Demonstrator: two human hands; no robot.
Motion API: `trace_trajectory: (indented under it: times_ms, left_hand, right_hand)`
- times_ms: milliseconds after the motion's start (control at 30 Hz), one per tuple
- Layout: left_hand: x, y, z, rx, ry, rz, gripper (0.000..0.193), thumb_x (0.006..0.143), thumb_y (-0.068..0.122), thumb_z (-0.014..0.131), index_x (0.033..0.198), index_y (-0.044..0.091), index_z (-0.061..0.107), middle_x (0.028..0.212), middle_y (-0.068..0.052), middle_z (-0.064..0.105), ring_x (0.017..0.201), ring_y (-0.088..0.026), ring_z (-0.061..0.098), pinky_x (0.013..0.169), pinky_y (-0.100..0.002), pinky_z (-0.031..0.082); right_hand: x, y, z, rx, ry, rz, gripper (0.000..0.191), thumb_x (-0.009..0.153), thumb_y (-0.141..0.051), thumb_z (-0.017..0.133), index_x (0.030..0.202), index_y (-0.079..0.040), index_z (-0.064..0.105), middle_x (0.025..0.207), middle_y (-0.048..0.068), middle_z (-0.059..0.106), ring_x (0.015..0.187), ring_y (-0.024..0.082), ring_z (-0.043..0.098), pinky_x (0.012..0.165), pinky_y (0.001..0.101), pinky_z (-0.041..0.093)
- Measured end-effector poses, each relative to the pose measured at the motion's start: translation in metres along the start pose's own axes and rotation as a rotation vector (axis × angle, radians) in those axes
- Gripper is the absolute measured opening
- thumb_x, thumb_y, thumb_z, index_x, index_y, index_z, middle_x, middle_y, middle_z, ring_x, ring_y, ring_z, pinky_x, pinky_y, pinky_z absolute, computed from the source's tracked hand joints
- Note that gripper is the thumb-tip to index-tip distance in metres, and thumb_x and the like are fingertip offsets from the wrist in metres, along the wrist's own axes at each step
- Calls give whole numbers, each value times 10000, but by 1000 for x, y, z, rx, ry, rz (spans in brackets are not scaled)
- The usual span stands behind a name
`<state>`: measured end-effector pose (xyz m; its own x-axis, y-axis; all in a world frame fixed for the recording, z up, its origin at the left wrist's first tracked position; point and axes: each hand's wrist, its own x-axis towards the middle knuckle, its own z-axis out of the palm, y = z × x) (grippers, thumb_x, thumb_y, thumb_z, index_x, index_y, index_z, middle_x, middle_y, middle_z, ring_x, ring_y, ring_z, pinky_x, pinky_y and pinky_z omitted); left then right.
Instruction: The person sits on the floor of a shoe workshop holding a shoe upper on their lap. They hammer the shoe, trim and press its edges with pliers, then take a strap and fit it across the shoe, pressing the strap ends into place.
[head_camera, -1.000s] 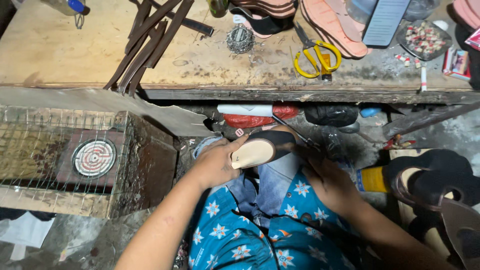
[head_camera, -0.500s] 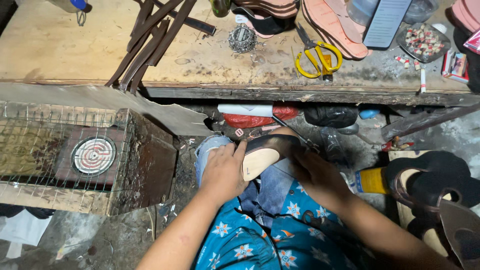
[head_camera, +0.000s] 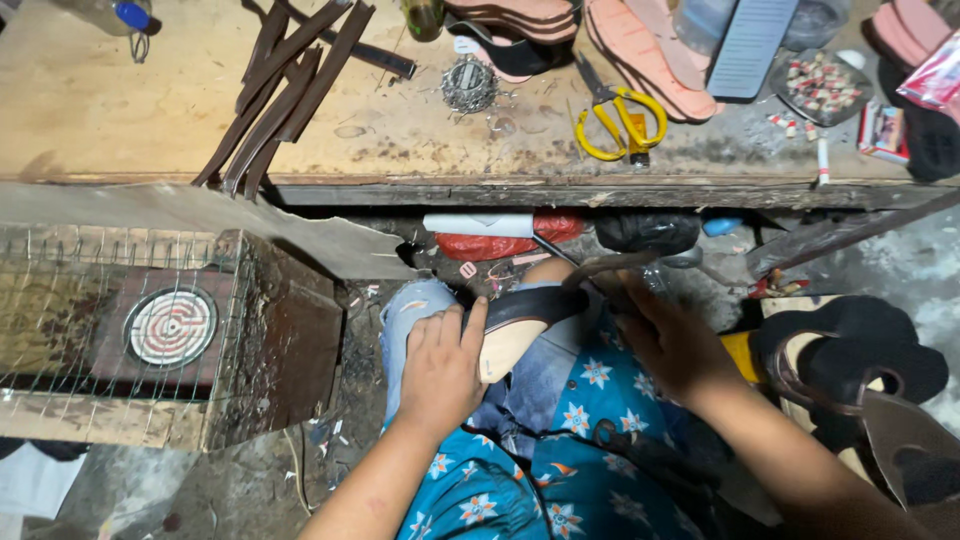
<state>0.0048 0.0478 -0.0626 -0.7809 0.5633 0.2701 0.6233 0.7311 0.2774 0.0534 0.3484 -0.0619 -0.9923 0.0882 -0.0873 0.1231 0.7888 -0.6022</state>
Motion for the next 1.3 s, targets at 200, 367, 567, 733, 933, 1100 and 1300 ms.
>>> trace_trajectory:
  times_ms: [200, 367, 567, 733, 933, 1100, 1300]
  left_hand:
    - [1, -3, -2, -9, -24, -11, 923, 585, 145, 831, 1425, -9, 479, 1200, -222, 578, 1089, -374, 547, 984, -472, 388]
    - [-1, -3, 1, -18, -8, -28, 918, 598, 149, 827, 1435, 2, 481, 1211, -214, 581, 1079, -366, 551, 1001, -465, 383]
    - [0, -5, -2, -4, -20, -19, 932, 603, 172, 844, 1440, 3, 469, 1220, -221, 570, 1080, -377, 547, 1005, -470, 377]
    - [4, -7, -11, -140, -12, -173, 1007, 563, 163, 860, 1471, 32, 446, 1236, -203, 573, 1141, -389, 536, 1016, -474, 370]
    - [-22, -19, -21, -608, 128, -473, 975, 800, 205, 765, 1580, -3, 217, 1501, -294, 434, 1370, -414, 444, 1101, -456, 362]
    - [-65, -11, -25, -841, -245, -1051, 1033, 898, 381, 634, 1738, 149, 80, 1403, -247, 590, 1128, -419, 724, 1026, -420, 537]
    - [-72, -6, -37, -462, -462, -1019, 990, 893, 523, 602, 1651, 142, 91, 1221, -243, 686, 1133, -356, 674, 1036, -403, 486]
  right_hand:
    - [-11, 21, 4, 102, 35, 120, 542, 940, -316, 612, 1450, -152, 530, 959, 183, 761, 864, 343, 746, 765, 468, 577]
    - [-23, 25, 10, 1121, 31, 700, 284, 1018, -301, 521, 1184, -73, 553, 731, 127, 627, 497, 249, 565, 435, 415, 475]
    - [-24, 23, 9, 1072, 8, 751, 243, 1008, -281, 515, 1145, -90, 579, 709, 119, 614, 481, 216, 565, 420, 383, 479]
    - [-3, 14, -1, 557, -3, 470, 427, 951, -227, 590, 1374, -172, 606, 780, 164, 657, 551, 237, 578, 521, 425, 491]
    - [52, -7, -16, -32, 224, -183, 617, 844, -234, 687, 1439, -120, 570, 997, 188, 652, 919, 379, 650, 790, 467, 528]
    - [110, -29, -21, -252, 273, -366, 565, 819, -221, 712, 1373, -135, 635, 1011, 185, 633, 995, 403, 622, 866, 493, 511]
    - [159, -53, -14, -334, 225, -287, 540, 813, -191, 715, 1343, -119, 646, 1044, 216, 625, 1027, 415, 612, 880, 508, 500]
